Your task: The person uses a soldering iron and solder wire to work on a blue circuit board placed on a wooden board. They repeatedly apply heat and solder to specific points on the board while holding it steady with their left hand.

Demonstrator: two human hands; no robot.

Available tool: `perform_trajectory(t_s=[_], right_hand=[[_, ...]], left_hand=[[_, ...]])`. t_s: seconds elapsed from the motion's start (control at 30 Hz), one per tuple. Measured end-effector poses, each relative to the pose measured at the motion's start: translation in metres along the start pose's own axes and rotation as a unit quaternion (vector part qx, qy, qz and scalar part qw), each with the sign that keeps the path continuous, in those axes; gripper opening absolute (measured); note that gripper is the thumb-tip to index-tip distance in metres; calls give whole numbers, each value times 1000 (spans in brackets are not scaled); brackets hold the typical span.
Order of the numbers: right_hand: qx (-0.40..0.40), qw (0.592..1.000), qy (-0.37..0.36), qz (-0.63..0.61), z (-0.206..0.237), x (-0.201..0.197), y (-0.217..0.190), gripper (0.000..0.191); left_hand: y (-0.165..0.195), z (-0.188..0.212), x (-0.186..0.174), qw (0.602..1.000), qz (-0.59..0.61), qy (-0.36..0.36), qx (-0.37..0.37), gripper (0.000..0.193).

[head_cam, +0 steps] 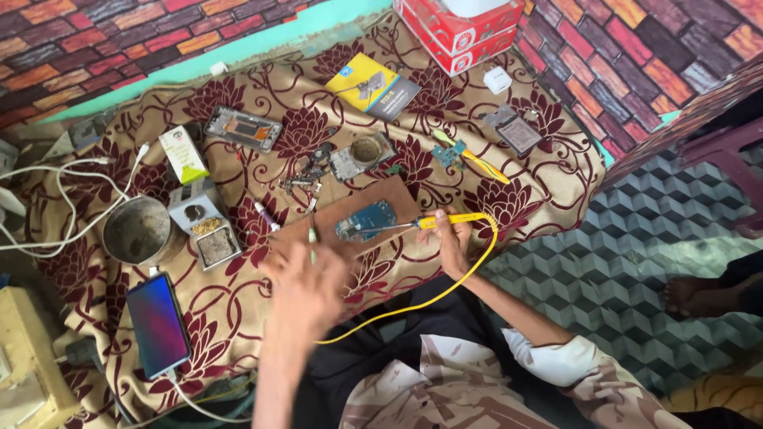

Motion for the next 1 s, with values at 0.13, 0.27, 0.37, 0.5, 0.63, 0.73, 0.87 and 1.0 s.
perform_trajectory(t_s=[0.13, 0.27, 0.37, 0.5, 0.63, 0.73, 0.87, 1.0], right_hand=[[0, 1000, -6, -4, -1, 0, 0, 33], [-4, 1000, -6, 13, 1, 0, 0, 34], [-4, 1000, -11, 10, 2, 1, 0, 34], [-24, 1000, -11, 7, 1, -2, -2, 31], [-18, 1000, -10, 3, 3, -2, -1, 31], [-8, 1000, 5, 0, 5, 0, -4, 31], [-23, 1000, -3, -11, 1, 4, -10, 33], [1, 1000, 18, -19, 2, 2, -7, 37]], left_hand=[[85, 31, -79, 957, 116, 194, 182, 28], [103, 26, -113, 909, 193, 223, 295, 27], [109, 16, -133, 891, 210, 239, 325, 27], [132, 8, -154, 873, 225, 254, 350, 26], [146, 9, -166, 862, 235, 266, 363, 26], [149, 8, -175, 855, 244, 275, 366, 25], [150, 6, -186, 851, 244, 281, 370, 25], [164, 8, -184, 862, 244, 267, 355, 24]])
Point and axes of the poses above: each hand's wrist, its own z-axis away from the middle knuckle, its own x-axis out of the palm, y = z × x, the point moved 6 cm from there along -z, towards the middle knuckle, and after that the axes turned 1 degree about -y, right-handed, at the moved point
